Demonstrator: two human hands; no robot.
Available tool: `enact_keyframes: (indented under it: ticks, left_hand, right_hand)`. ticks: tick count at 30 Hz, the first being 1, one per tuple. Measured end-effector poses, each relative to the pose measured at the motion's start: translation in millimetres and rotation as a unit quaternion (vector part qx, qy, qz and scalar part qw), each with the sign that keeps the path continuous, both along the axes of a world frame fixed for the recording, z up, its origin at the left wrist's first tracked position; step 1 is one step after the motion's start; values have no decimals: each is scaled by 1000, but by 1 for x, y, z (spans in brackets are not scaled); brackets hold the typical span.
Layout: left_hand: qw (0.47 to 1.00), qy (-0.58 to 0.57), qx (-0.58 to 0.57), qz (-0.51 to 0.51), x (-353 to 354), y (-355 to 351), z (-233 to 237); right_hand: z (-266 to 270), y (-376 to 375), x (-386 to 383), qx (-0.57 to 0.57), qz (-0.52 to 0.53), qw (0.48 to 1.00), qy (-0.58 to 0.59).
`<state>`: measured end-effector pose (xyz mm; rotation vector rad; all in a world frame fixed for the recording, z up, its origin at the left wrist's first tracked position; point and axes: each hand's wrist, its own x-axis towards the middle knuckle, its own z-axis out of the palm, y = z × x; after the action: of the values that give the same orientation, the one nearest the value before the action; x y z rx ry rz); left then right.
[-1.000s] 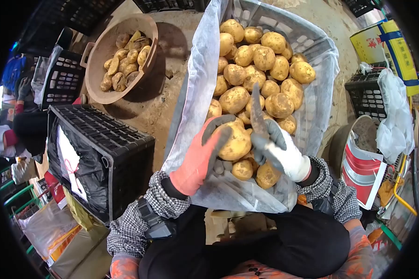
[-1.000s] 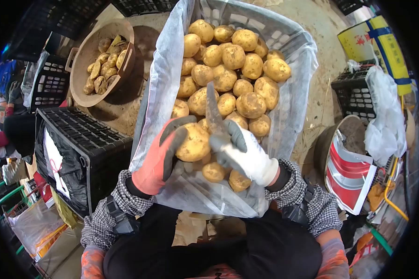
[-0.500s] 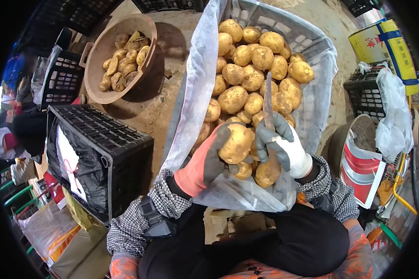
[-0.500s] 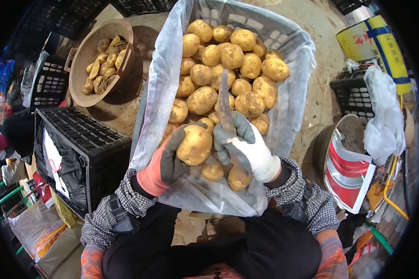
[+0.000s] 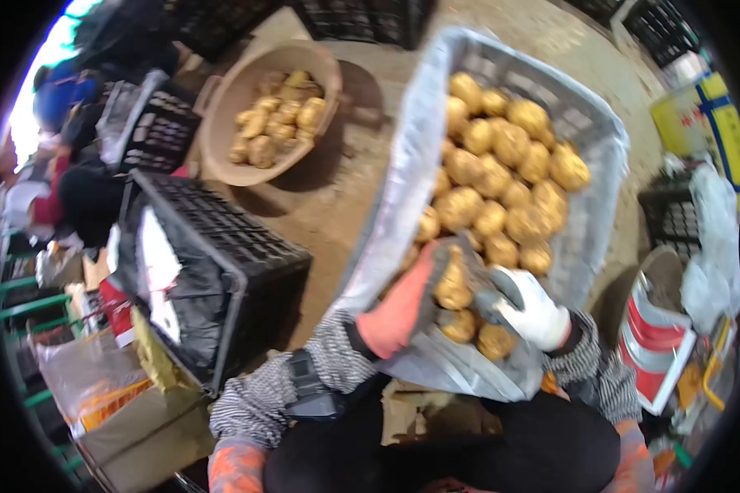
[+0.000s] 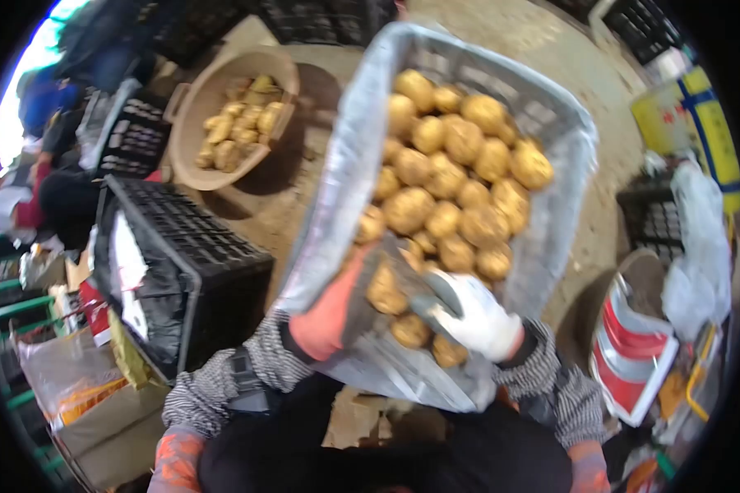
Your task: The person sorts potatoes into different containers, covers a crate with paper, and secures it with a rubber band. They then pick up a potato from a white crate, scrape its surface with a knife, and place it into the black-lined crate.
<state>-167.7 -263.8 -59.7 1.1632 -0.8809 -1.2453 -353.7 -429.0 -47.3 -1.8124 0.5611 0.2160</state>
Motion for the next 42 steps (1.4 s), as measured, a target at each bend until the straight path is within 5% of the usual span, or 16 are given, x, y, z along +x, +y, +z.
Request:
enact_keyframes:
  ticks: [3,7,9,15,17,19,22,26,29,30,31,33,35,37,39,42]
  left_hand:
    - [955,-291,-56,12,-3,2,-21]
    - [980,106,156,-65,1,-1,0]
    - [918,-388,-51,-59,-5,9,-47]
    - [930,-364,24,-40,-3,15,-34]
    - [966,-253,-55,-9,1,11,-24]
    - [886,423,180,68,-7,-11,8]
    - [987,-159,-3,-12,2,-9,14]
    - [976,162,140,43,-8,-10,10]
    - [995,-95,32,27,-5,-8,-3]
    - [931,315,173,58,-3,-14,12]
    - [931,316,172,53,-3,-14,4]
    - [928,-345,-134,50,1,-11,-10]
    - [934,-337,-110,37,0,-3,1]
    - [935,318,131,86,-2,-5,26]
    - [932,334,52,133,7,0,39]
    - [945,255,-57,197,40,27,57]
  right_hand:
    - [13,2,21,219,-89,972,14]
    - [4,-4,16,158,17,986,-43]
    - [-14,-6,8,112,46,992,-40]
    - [2,2,22,180,-91,979,-11]
    - [-2,-3,21,-217,128,933,-256]
    - [15,3,23,223,-54,973,-16]
    - [6,-2,20,244,-68,967,-30]
    - [10,2,20,159,-32,986,-23]
    - [10,0,19,198,-7,980,8]
    - [15,-5,24,237,-33,971,17]
    - [18,-8,26,275,-58,959,25]
    - [13,-1,22,213,-30,977,5]
    - [6,-8,18,361,32,932,14]
    - [-15,-6,0,453,-53,889,-38]
    - [-2,-10,5,320,-71,899,-292]
    - [5,-28,3,317,-231,885,-250]
